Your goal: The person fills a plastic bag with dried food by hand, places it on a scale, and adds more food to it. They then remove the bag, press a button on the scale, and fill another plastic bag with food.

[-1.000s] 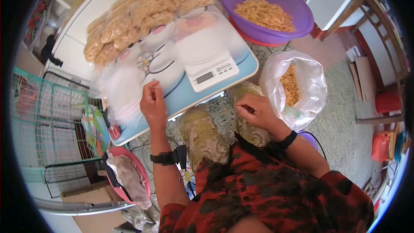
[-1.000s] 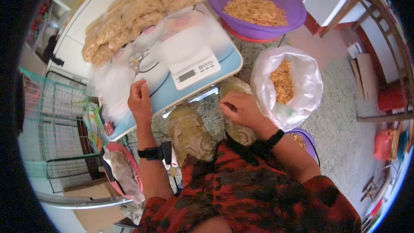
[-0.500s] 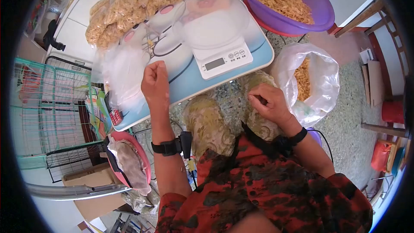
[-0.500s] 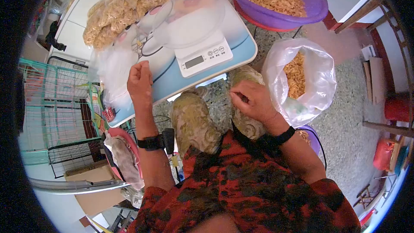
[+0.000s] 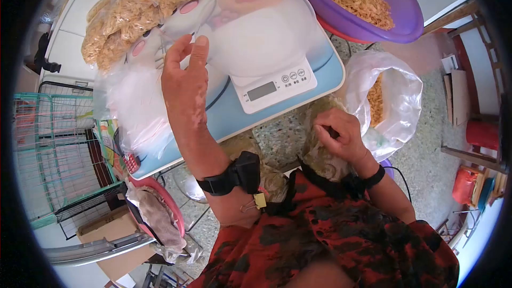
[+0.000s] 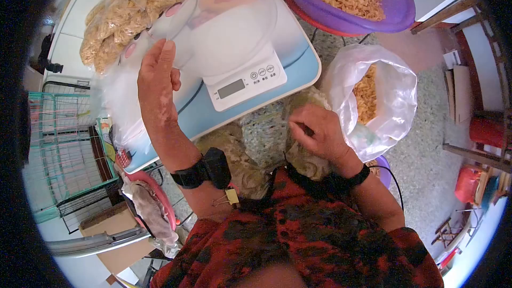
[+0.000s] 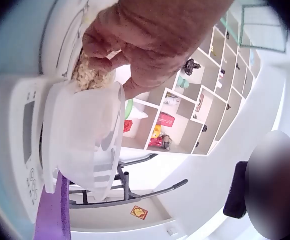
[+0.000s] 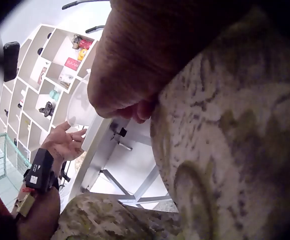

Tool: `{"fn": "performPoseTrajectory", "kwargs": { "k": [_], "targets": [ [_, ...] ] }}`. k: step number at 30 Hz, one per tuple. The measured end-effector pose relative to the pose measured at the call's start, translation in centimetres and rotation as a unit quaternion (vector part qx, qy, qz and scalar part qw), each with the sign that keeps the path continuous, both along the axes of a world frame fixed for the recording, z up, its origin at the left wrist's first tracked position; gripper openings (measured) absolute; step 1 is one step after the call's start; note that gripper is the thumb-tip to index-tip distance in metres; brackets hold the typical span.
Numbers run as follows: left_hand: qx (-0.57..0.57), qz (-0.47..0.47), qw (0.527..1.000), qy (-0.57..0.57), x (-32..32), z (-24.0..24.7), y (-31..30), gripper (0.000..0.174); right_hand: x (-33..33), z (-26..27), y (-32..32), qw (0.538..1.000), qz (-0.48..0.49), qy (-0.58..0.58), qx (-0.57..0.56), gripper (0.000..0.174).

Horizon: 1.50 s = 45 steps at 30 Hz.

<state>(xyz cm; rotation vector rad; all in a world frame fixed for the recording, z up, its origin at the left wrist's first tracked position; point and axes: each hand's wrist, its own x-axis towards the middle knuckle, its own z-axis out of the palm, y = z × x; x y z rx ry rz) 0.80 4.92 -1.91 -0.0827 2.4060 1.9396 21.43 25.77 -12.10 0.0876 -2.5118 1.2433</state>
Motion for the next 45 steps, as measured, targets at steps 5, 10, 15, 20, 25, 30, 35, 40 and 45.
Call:
{"fn": "performPoseTrajectory", "kwargs": {
  "k": [5,10,15,20,25,30,35,40,45],
  "targets": [
    [0.017,-0.005,0.999,-0.036,-0.3,-0.1,0.5,0.059,-0.6,0.0,-0.3,1.000,0.000,-0.002,0.000,0.012],
    [0.091,-0.016,0.996,-0.003,0.0,-0.6,1.5,0.051,-0.8,-0.2,-0.2,1.000,-0.005,-0.007,0.006,0.012],
    [0.161,-0.017,0.987,0.022,-0.1,-1.7,1.6,0.042,-0.9,-0.1,-0.2,1.000,-0.013,-0.009,0.018,0.012],
    [0.204,0.035,0.978,0.032,-0.3,-2.6,0.5,0.040,-1.1,0.1,-0.3,1.000,-0.023,-0.006,0.020,0.011],
    [0.313,0.045,0.948,0.044,-0.5,-2.9,-0.9,0.042,-1.1,0.3,-0.3,1.000,-0.026,-0.004,0.017,0.010],
    [0.396,0.064,0.914,0.052,-0.9,-3.9,-1.2,0.048,-1.1,0.1,-0.2,0.999,-0.031,-0.004,0.024,0.009],
    [0.396,0.056,0.916,0.030,-1.0,-4.2,-0.9,0.050,-1.0,0.0,-0.2,0.999,-0.036,-0.008,0.022,0.009],
    [0.374,0.045,0.926,0.037,-0.9,-4.1,-0.4,0.050,-1.0,0.1,-0.2,0.999,-0.036,-0.010,0.020,0.009],
    [0.373,0.046,0.926,0.032,-0.9,-4.0,-0.2,0.046,-1.1,0.2,-0.2,0.999,-0.037,-0.014,0.022,0.009]
  ]
}}
